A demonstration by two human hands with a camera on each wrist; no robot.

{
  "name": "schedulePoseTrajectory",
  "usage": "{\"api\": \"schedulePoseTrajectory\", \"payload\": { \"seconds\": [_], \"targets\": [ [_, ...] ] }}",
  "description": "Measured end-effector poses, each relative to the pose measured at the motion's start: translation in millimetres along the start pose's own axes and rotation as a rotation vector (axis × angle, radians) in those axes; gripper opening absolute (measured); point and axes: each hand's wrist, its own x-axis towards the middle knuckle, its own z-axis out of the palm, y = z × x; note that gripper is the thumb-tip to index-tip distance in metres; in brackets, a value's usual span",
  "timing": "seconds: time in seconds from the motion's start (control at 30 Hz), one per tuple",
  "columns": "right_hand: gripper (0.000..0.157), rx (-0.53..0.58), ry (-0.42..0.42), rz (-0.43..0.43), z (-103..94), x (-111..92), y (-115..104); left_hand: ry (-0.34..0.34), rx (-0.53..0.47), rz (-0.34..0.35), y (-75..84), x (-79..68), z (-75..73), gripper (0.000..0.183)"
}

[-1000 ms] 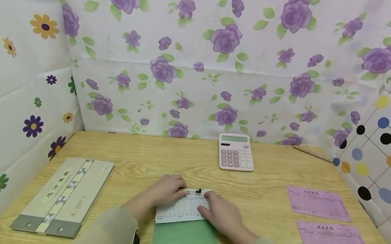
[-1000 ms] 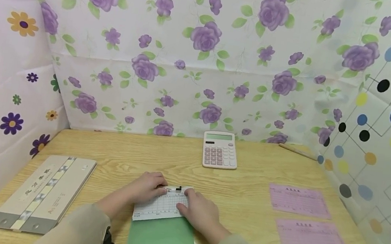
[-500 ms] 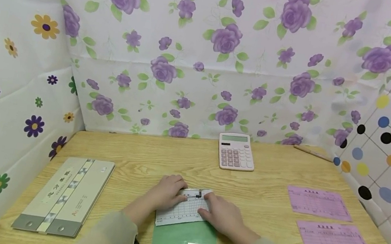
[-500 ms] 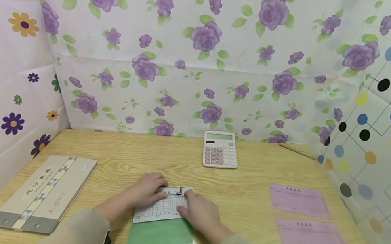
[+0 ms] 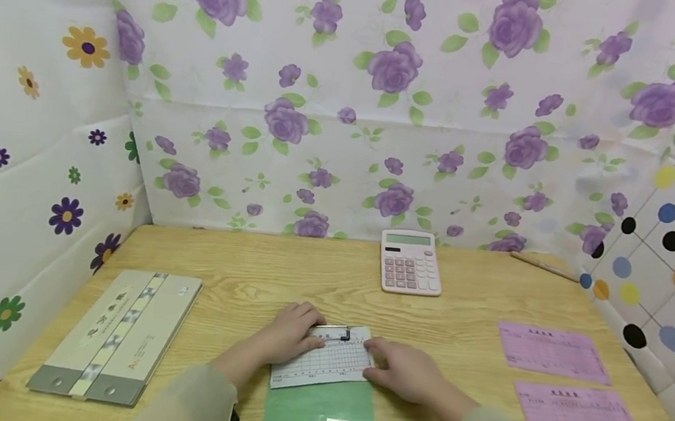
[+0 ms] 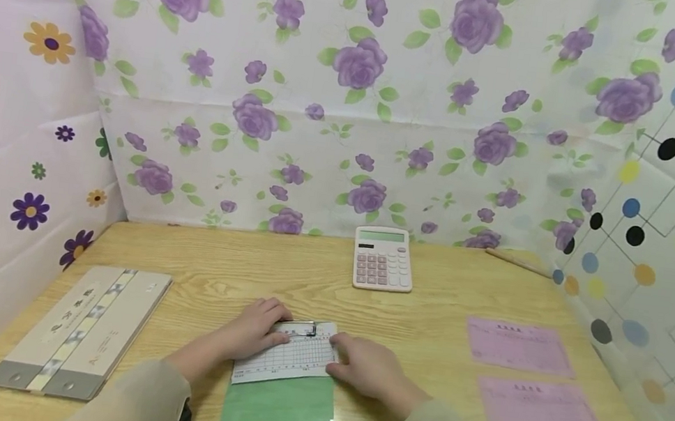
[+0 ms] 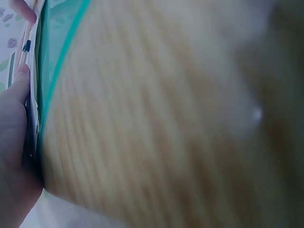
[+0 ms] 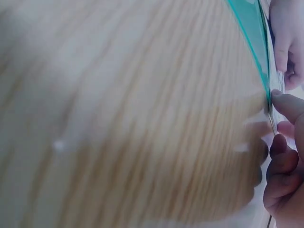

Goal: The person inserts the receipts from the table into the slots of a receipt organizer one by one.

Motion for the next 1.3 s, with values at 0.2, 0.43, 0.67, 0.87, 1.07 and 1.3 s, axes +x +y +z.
{"api": "schedulePoseTrajectory", "payload": {
  "seconds": [0.2,0.43,0.67,0.87,1.07,1.3],
  "targets": [
    [0.050,0.108,-0.030,0.042,-17.0,-9.1,16.8,-0.012,-0.010,0.006,-2.2,0.9,1.7,0.035],
    [0.050,0.142,-0.019,0.037,-42.5,-21.1,51.2,-0.014,-0.015,-0.028,-6.4,-0.2,5.2,0.036],
    [0.051,0.127,0.032,0.099,-65.8,-39.6,89.0,-0.023,-0.022,-0.042,-7.5,-0.5,6.3,0.037],
    [0.052,0.155,0.044,0.148,-86.3,-58.7,122.9,-0.021,-0.027,-0.028,-6.7,-1.0,4.8,0.036],
    [0.059,0.166,0.045,0.191,-97.9,-78.4,161.7,-0.023,-0.020,-0.032,-6.0,-2.1,4.4,0.036],
    [0.064,0.014,0.070,0.267,-111.9,-100.3,193.1,-0.019,-0.012,-0.028,-6.4,-1.1,4.8,0.035]
  ]
}}
